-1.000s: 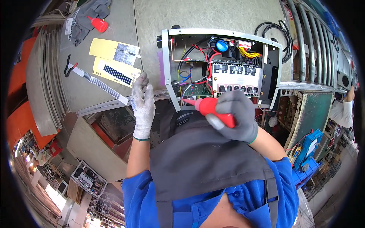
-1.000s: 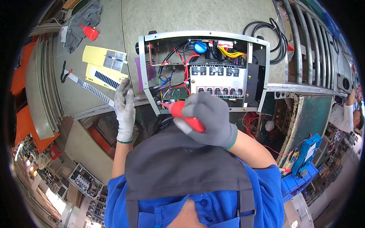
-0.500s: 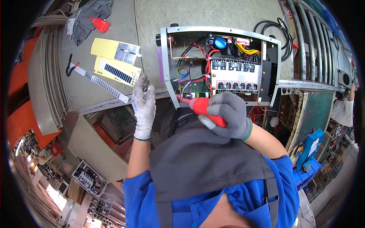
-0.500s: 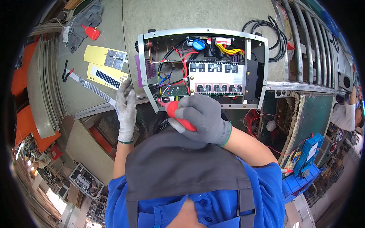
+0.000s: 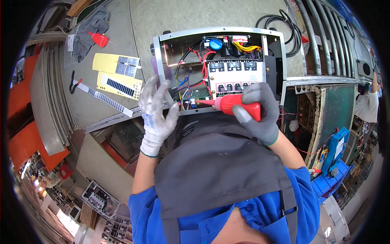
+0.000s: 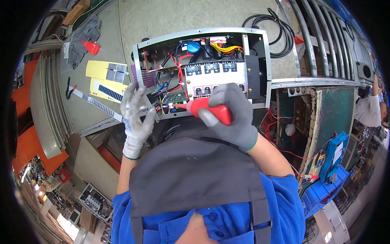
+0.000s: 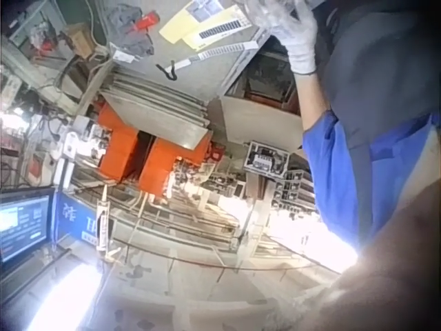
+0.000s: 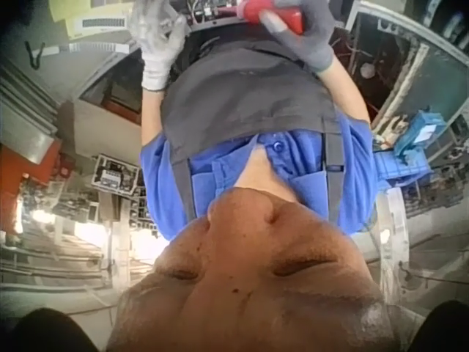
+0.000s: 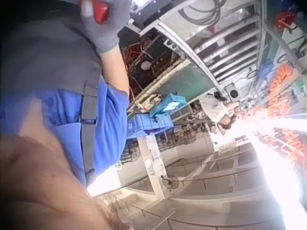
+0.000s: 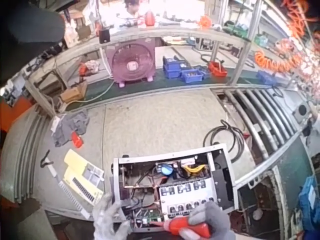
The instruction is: Assembling electronic components and housing for a power supply or inverter unit.
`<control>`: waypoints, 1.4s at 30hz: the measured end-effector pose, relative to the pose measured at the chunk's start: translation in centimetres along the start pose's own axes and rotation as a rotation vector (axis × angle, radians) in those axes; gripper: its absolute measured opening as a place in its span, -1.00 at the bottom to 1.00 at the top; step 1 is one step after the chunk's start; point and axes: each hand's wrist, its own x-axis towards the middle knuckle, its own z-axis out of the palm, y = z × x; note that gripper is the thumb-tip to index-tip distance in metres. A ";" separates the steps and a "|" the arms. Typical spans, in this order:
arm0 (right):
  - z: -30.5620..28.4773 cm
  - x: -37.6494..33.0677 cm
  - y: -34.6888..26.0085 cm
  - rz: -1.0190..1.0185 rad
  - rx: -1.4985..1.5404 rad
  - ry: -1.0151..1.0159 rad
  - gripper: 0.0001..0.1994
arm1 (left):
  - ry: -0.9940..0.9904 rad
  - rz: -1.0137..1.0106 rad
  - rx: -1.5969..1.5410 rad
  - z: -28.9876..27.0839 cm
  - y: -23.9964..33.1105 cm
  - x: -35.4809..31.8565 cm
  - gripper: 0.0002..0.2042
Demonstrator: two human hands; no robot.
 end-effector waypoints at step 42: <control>0.2 -3.1 -1.1 -0.071 -0.202 0.189 -0.72 | -0.435 0.578 0.146 0.2 1.9 6.7 -0.68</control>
